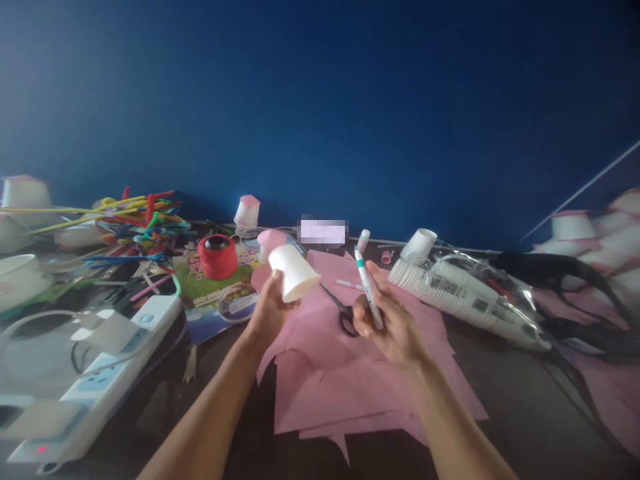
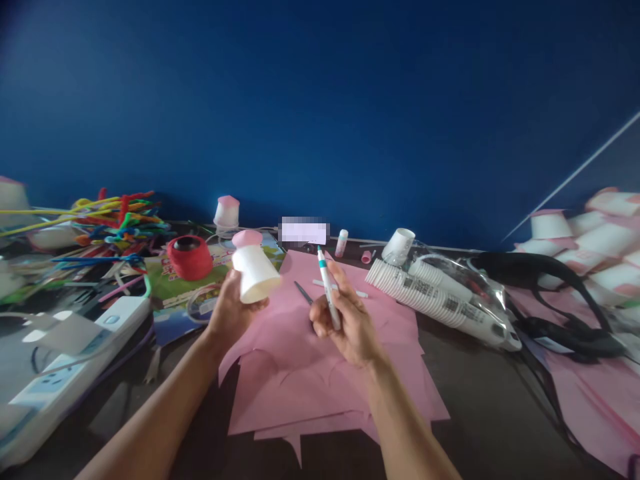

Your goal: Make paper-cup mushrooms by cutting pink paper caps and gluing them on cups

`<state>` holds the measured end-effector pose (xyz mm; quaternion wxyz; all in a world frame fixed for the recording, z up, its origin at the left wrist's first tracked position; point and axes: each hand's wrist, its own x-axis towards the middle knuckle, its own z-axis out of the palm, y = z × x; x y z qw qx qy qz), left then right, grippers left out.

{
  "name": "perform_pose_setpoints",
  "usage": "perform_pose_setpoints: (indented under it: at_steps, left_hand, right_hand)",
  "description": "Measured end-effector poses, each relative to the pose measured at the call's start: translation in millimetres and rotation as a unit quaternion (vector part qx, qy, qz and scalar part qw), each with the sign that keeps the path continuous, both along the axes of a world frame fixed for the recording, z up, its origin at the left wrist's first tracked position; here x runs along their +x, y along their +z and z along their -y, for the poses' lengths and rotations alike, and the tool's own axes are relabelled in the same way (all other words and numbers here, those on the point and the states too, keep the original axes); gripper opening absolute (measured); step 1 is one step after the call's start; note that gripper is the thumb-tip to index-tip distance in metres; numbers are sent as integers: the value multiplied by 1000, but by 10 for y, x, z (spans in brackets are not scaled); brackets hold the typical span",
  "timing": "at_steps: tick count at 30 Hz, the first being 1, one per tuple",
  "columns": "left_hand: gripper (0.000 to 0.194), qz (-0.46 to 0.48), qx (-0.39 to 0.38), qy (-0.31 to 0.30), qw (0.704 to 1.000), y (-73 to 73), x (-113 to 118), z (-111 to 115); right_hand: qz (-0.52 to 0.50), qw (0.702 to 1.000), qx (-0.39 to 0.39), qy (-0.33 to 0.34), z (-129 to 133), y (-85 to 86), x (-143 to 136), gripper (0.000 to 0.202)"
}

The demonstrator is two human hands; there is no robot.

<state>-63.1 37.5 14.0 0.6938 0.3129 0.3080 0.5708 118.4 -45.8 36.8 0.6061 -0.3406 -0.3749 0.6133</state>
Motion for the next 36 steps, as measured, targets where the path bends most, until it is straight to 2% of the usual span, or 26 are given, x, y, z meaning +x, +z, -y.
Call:
perform_pose_setpoints:
  at_steps: [4, 6, 9, 11, 14, 16, 19, 23, 27, 31, 36]
  left_hand:
    - [33, -177, 83, -59, 979, -224, 29, 76]
    - [34, -240, 135, -75, 958, -250, 31, 117]
    - [36, -300, 187, -85, 932, -210, 36, 153]
    - [39, -313, 213, -106, 919, -183, 44, 156]
    - [46, -324, 245, -149, 902, -191, 58, 143]
    - [49, -348, 258, -152, 888, -221, 66, 134]
    - [50, -391, 265, -131, 872, -259, 71, 125]
    - [48, -396, 259, -114, 874, -252, 71, 109]
    - [42, -390, 266, -101, 876, -212, 68, 85]
    - [41, -398, 259, -104, 874, -195, 55, 75]
    - [44, -428, 253, -123, 859, -212, 39, 61]
  right_hand:
    - [27, 998, 36, -34, -4, -57, 12, 38]
    - [68, 996, 46, -36, 11, -74, 16, 44]
    - [159, 983, 75, -54, 36, -66, 52, 71]
    - [165, 979, 89, -78, 33, -53, 91, 70]
    - [48, 988, 98, -111, -11, -45, 150, 31]
    - [-39, 987, 99, -122, -51, -48, 184, 17]
    - [-112, 980, 94, -133, -97, -61, 216, 27]
    - [-126, 976, 92, -154, -127, -97, 181, 30]
    - [-131, 982, 80, -114, -123, -132, 53, 15]
    - [-134, 986, 58, -79, -115, -199, -52, 16]
    - [-90, 982, 83, -144, -136, -273, -68, 13]
